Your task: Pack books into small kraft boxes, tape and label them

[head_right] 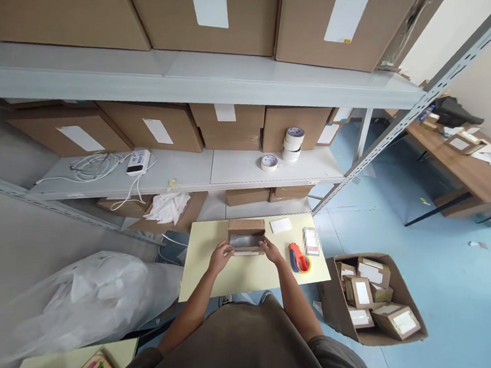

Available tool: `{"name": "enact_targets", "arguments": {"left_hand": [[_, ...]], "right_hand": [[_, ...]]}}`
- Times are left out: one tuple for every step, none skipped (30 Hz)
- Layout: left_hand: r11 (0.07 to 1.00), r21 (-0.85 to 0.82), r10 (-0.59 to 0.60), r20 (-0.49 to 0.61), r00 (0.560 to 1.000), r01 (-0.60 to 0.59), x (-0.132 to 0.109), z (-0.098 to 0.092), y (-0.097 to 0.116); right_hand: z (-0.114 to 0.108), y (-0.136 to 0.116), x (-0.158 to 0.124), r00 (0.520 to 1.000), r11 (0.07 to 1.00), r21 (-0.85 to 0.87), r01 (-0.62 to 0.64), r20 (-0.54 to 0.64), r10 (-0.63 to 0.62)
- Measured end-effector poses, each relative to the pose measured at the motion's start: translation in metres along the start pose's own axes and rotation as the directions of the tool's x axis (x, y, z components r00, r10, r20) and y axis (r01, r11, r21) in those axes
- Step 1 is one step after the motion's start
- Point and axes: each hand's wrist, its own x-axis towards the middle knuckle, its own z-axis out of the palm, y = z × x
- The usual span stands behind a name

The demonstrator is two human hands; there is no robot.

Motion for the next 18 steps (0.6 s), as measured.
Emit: {"name": "enact_targets", "arguments": {"left_hand": [[1.0,-0.02,-0.007,-0.016,1.0,0.007,0.001,-0.005,-0.006],[0.999,-0.04,-0.014,-0.026,1.0,0.013,0.001,-0.011,-0.012],[0.998,-0.059,-0.022,-0.032,0.999,0.02,0.001,-0.016,-0.017],[0.997,-0.073,-0.032,-0.031,0.999,0.03,0.001,-0.021,-0.021],[0.996,-0.082,-0.046,-0.03,0.999,0.043,0.001,-0.025,-0.024],[0.995,-0.082,-0.064,-0.035,0.997,0.061,0.002,-0.027,-0.026],[0.994,-0.076,-0.082,-0.046,0.996,0.079,0.003,-0.028,-0.027],[0.993,-0.062,-0.101,-0.061,0.993,0.097,0.005,-0.028,-0.027],[0.992,-0.044,-0.12,-0.075,0.99,0.117,0.008,-0.027,-0.026],[0.99,-0.027,-0.141,-0.084,0.987,0.139,0.012,-0.026,-0.025],[0.987,-0.012,-0.16,-0.084,0.984,0.16,0.017,-0.024,-0.024],[0.984,-0.005,-0.175,-0.074,0.982,0.175,0.023,-0.023,-0.023],[0.983,-0.009,-0.183,-0.059,0.981,0.183,0.03,-0.021,-0.022],[0.983,-0.027,-0.185,-0.043,0.982,0.184,0.037,-0.02,-0.022],[0.982,-0.063,-0.181,-0.026,0.983,0.179,0.045,-0.02,-0.021],[0.976,-0.121,-0.181,-0.008,0.984,0.178,0.053,-0.02,-0.021],[0.962,-0.199,-0.188,0.015,0.982,0.187,0.06,-0.02,-0.021],[0.936,-0.288,-0.199,0.042,0.979,0.203,0.067,-0.02,-0.022]], "right_hand": [[0.007,-0.003,0.002,0.999,1.0,0.003,-0.026,0.043,0.026],[0.014,-0.006,0.004,0.995,0.999,-0.013,-0.048,0.085,0.049],[0.02,-0.01,0.006,0.992,0.998,-0.016,-0.063,0.11,0.064],[0.026,-0.012,0.008,0.99,0.997,-0.022,-0.07,0.117,0.073],[0.031,-0.014,0.009,0.991,0.997,-0.033,-0.075,0.109,0.079],[0.035,-0.015,0.01,0.992,0.995,-0.05,-0.082,0.092,0.086],[0.039,-0.016,0.01,0.993,0.993,-0.075,-0.092,0.071,0.097],[0.042,-0.016,0.01,0.993,0.989,-0.107,-0.106,0.044,0.112],[0.046,-0.016,0.009,0.992,0.982,-0.146,-0.123,0.013,0.126],[0.051,-0.016,0.007,0.99,0.972,-0.19,-0.138,-0.019,0.137],[0.056,-0.016,0.005,0.989,0.961,-0.233,-0.146,-0.047,0.139],[0.061,-0.016,0.003,0.989,0.951,-0.272,-0.145,-0.069,0.131],[0.066,-0.016,0.0,0.989,0.943,-0.301,-0.141,-0.087,0.12],[0.071,-0.016,-0.002,0.989,0.938,-0.319,-0.136,-0.099,0.11],[0.076,-0.015,-0.004,0.989,0.935,-0.327,-0.134,-0.109,0.103],[0.079,-0.014,-0.005,0.987,0.935,-0.327,-0.137,-0.12,0.103],[0.082,-0.013,-0.006,0.985,0.935,-0.324,-0.147,-0.131,0.11],[0.084,-0.012,-0.006,0.983,0.934,-0.319,-0.16,-0.139,0.121]]}}
